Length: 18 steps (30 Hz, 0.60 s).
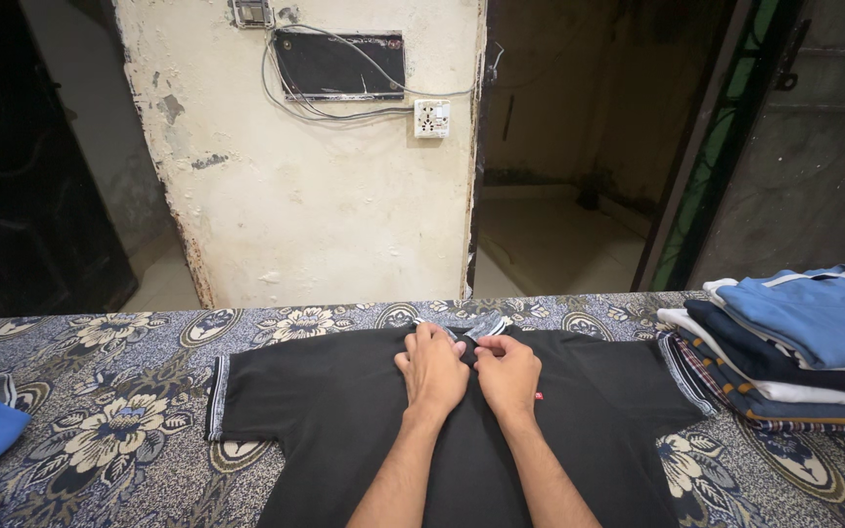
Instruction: The person smooths out a black polo shirt on a bed, buttons the collar, and folds the shirt into a small rectangle before placing it on a stack of other folded garments; then they repeat the process by smoothing out and folding a blue polo shirt.
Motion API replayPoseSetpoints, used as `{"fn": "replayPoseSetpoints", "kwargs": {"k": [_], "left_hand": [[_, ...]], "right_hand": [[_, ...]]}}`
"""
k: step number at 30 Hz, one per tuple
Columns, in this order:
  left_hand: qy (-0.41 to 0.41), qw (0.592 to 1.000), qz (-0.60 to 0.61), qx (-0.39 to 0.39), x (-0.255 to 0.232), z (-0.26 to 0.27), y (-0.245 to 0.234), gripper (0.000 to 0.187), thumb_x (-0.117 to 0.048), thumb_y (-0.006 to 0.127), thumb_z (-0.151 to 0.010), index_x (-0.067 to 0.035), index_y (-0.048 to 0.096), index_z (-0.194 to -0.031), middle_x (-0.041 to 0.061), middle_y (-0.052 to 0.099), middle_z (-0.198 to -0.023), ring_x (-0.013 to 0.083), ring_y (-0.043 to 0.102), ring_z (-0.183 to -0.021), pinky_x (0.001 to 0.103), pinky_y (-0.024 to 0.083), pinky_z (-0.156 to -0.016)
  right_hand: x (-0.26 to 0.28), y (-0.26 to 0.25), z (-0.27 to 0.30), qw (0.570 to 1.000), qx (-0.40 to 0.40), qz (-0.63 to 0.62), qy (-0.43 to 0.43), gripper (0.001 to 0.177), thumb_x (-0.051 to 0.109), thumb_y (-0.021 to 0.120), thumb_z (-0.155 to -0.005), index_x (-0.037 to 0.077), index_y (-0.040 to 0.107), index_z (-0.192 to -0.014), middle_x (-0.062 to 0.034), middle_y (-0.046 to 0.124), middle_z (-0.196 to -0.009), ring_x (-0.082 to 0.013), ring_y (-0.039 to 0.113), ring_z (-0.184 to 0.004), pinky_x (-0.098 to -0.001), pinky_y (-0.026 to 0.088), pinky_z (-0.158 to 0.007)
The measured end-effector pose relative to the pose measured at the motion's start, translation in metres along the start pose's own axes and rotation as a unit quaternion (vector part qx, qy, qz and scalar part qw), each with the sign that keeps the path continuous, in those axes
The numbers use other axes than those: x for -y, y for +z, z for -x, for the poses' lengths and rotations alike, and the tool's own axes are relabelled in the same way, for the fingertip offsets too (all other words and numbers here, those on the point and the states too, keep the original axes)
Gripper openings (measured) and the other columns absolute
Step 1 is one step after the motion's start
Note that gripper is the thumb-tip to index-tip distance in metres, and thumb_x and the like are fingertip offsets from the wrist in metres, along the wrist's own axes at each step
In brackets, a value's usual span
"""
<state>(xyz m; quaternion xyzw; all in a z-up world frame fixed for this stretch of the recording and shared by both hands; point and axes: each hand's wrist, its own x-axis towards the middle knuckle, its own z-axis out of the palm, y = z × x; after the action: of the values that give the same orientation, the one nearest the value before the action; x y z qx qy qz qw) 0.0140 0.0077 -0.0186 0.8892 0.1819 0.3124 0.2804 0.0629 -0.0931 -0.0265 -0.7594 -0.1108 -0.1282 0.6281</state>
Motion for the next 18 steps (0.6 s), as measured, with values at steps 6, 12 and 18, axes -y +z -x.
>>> {"fn": "replayPoseSetpoints", "kwargs": {"k": [6, 12, 18], "left_hand": [[-0.017, 0.999, 0.028, -0.017, -0.003, 0.003, -0.004, 0.016, -0.026, 0.075, -0.086, -0.01, 0.074, -0.086, 0.004, 0.059, -0.121, 0.0272, 0.052, -0.118, 0.049, 0.039, -0.098], [-0.046, 0.999, 0.004, 0.014, -0.01, 0.005, -0.012, 0.025, -0.031, 0.084, -0.077, -0.011, 0.071, -0.086, 0.005, 0.057, -0.118, 0.027, 0.051, -0.119, 0.05, 0.039, -0.099], [-0.003, 1.0, 0.011, -0.016, 0.0, 0.002, 0.0, 0.02, -0.025, 0.079, -0.082, -0.009, 0.071, -0.088, 0.005, 0.057, -0.119, 0.0272, 0.051, -0.118, 0.051, 0.039, -0.097]], "right_hand": [[-0.006, 0.003, 0.0, 0.993, -0.065, 0.076, -0.069, 0.017, 0.008, 0.071, -0.085, 0.0, 0.079, -0.097, -0.0205, 0.078, -0.084, -0.0266, 0.077, -0.074, -0.0345, 0.058, -0.073], [0.012, -0.002, 0.017, 0.959, -0.066, 0.225, -0.157, 0.022, 0.008, 0.066, -0.077, 0.004, 0.079, -0.094, -0.0172, 0.073, -0.104, -0.0364, 0.067, -0.099, -0.0461, 0.053, -0.09], [0.012, -0.002, 0.015, 0.958, 0.009, 0.255, -0.127, 0.026, 0.011, 0.06, -0.081, 0.008, 0.081, -0.096, -0.0107, 0.074, -0.11, -0.0348, 0.066, -0.102, -0.0445, 0.052, -0.094]]}}
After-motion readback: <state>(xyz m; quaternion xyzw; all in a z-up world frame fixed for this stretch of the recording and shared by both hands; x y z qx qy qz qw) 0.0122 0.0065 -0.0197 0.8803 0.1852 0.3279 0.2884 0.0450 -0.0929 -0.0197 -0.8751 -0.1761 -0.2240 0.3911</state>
